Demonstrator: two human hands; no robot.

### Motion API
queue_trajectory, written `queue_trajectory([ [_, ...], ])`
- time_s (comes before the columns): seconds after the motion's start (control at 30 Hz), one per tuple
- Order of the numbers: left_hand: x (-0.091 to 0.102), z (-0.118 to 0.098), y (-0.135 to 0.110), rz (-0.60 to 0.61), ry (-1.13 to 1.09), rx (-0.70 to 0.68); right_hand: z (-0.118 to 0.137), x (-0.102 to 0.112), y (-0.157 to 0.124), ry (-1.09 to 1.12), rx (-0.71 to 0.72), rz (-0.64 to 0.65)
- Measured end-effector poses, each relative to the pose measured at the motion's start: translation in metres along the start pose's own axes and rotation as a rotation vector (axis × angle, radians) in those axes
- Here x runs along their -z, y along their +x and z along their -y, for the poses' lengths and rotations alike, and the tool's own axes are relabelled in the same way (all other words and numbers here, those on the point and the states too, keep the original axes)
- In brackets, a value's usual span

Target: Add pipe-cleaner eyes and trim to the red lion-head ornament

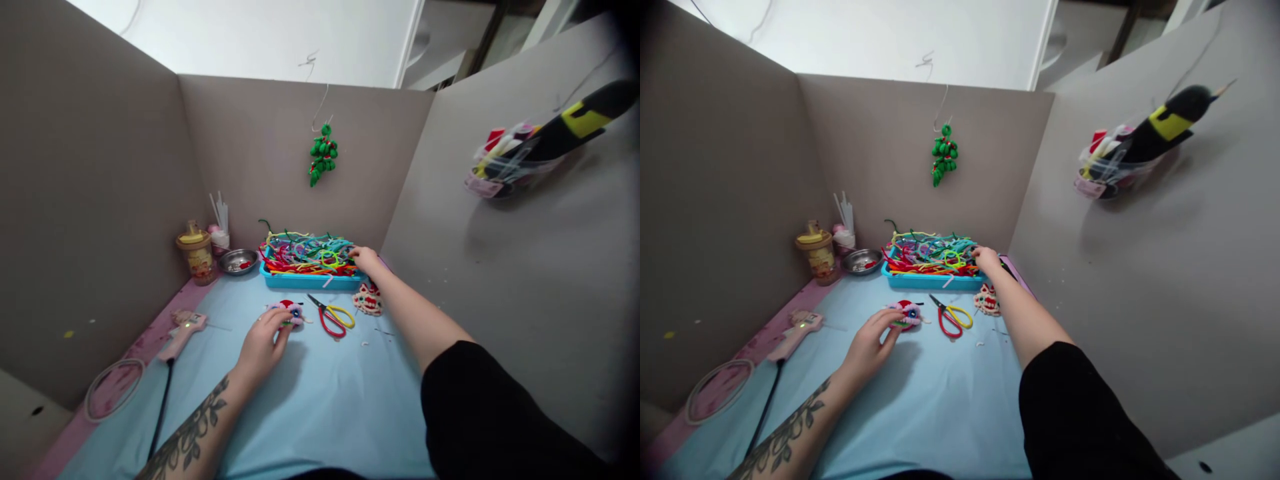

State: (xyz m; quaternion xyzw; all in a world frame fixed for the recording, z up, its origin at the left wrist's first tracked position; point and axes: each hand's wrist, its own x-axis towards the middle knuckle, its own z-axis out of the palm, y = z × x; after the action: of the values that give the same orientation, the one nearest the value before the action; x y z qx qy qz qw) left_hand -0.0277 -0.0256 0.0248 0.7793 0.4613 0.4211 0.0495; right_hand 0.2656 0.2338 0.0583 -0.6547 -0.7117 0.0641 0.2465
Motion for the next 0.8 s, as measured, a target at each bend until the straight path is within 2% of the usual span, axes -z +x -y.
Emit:
queue_trajectory([
  [0.17, -0.002, 0.004, 0.0, -0.047, -0.023, 0.005, -0.001, -0.01, 0.005, -0.119, 0.086, 0.122],
  [0.27, -0.001, 0.007, -0.001, -0.082, -0.012, 0.008, 0.003, -0.016, 0.009, -0.16, 0.071, 0.179],
  [0.33, 0.002, 0.009, 0.0, -0.122, -0.007, 0.015, 0.004, -0.017, 0.011, -0.167, 0.055, 0.172],
  [0.47, 0.005, 0.007, 0.001, -0.156, -0.01, 0.024, 0.003, -0.013, 0.012, -0.105, 0.078, 0.052],
  [0.67, 0.004, 0.005, 0.001, -0.123, -0.003, -0.006, -0.004, 0.007, 0.009, 0.119, 0.099, -0.094],
  [0.8, 0.01, 0.007, 0.003, -0.216, -0.011, 0.091, -0.011, 0.026, 0.003, 0.272, 0.087, -0.227],
])
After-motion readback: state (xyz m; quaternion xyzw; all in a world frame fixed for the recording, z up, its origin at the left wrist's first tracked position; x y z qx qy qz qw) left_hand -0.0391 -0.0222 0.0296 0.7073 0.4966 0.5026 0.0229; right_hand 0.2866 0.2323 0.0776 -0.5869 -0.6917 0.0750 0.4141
